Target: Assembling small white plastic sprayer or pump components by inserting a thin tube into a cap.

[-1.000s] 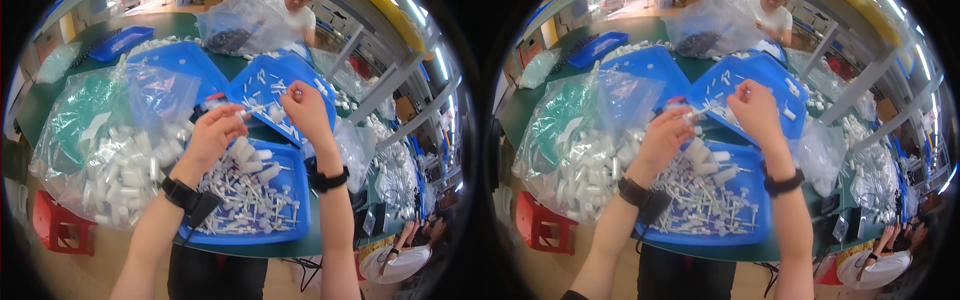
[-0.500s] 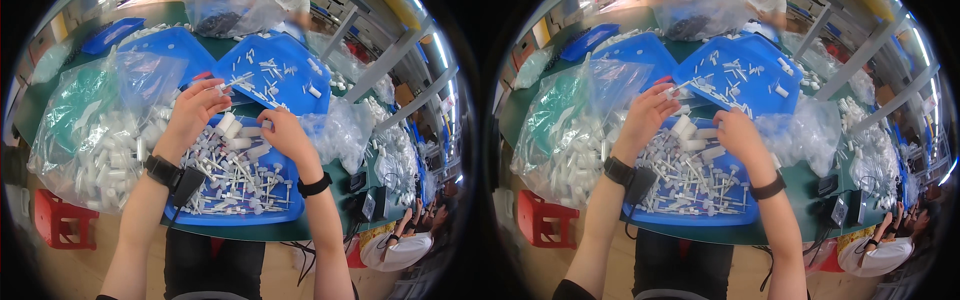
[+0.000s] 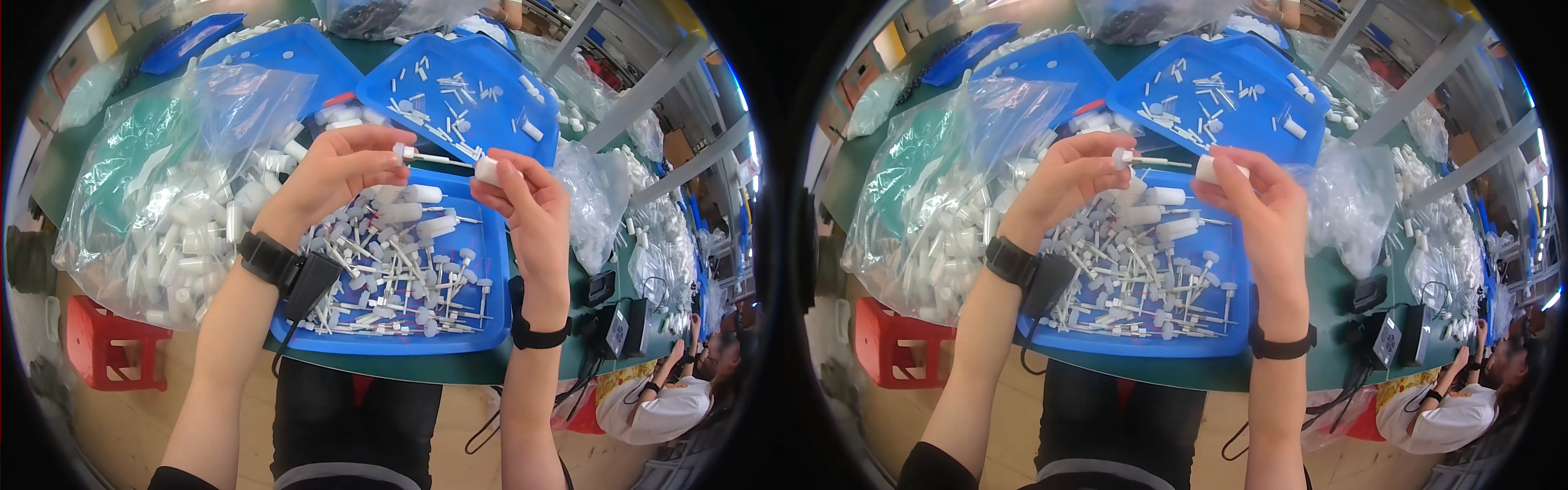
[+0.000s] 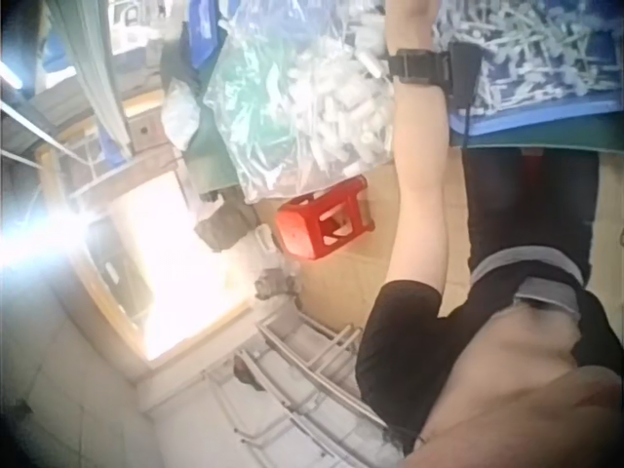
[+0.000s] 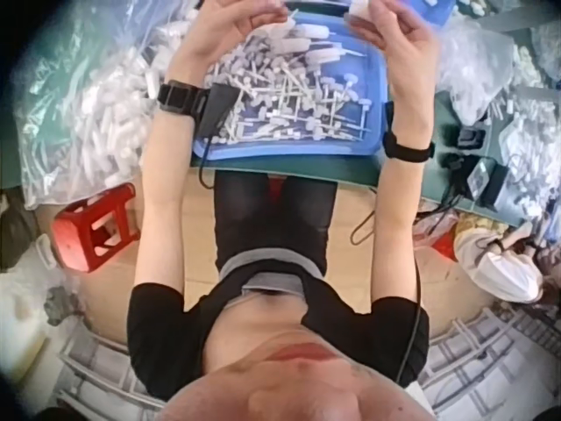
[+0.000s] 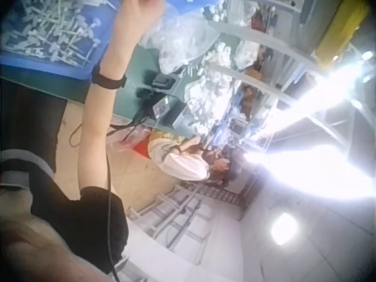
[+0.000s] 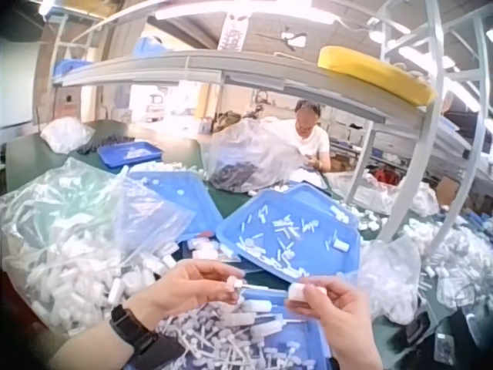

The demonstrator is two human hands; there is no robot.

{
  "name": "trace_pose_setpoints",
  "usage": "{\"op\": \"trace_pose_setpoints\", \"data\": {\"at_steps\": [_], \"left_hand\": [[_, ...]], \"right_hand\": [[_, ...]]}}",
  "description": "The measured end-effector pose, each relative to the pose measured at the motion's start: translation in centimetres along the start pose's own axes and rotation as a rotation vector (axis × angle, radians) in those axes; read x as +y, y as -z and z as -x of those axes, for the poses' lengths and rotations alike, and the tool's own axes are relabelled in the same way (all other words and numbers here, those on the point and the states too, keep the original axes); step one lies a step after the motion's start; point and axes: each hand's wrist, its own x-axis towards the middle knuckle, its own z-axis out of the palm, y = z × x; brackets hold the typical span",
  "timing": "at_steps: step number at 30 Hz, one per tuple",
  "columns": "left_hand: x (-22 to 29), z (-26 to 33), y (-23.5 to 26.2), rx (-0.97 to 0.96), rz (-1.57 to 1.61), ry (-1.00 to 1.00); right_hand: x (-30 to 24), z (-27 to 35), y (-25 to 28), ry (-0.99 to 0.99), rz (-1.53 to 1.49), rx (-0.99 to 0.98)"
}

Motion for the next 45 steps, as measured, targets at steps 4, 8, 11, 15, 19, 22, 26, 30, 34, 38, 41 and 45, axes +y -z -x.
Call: {"op": "trace_pose_setpoints", "data": {"at_steps": [4,8,11,15,19,22,26,30,34,38,41,45], "left_hand": [[0.0,0.2,-0.1,-0.011,0.0,-0.003],[0.1,0.1,-0.1,-0.04,0.005,-0.006],[0.1,0.2,-0.2,-0.02,-0.04,0.002],[0.4,0.3,-0.8,-0.013,-0.16,0.069],[0.2,0.4,-0.9,-0.049,-0.259,0.044],[0.4,0.4,-1.0,-0.072,-0.314,0.033],[0.3,0.2,-1.2,-0.026,-0.314,0.056],[0.2,0.3,-0.9,-0.047,-0.298,0.032],[0.3,0.3,-0.9,-0.097,-0.299,0.029],[0.3,0.2,-1.2,-0.066,-0.31,0.024],[0.3,0.3,-0.9,-0.066,-0.308,0.015],[0.1,0.3,-1.0,-0.078,-0.318,0.039]], "right_hand": [[0.0,0.4,-0.3,0.058,-0.061,-0.099],[0.8,0.2,0.5,0.086,-0.043,-0.125],[1.0,0.1,0.7,0.074,-0.068,-0.155],[0.6,0.5,0.3,0.022,-0.086,-0.16],[0.2,0.5,1.1,-0.192,0.085,-0.231],[0.6,0.7,0.6,-0.062,0.211,-0.198],[2.3,0.8,-0.6,0.245,0.207,-0.072],[1.5,0.8,0.8,-0.01,0.117,-0.266],[1.2,0.5,1.9,-0.174,0.331,-0.263],[1.0,1.1,0.5,-0.007,0.139,-0.145],[1.4,0.9,0.7,0.122,0.204,-0.177],[2.1,0.7,0.9,0.25,0.338,-0.199]]}}
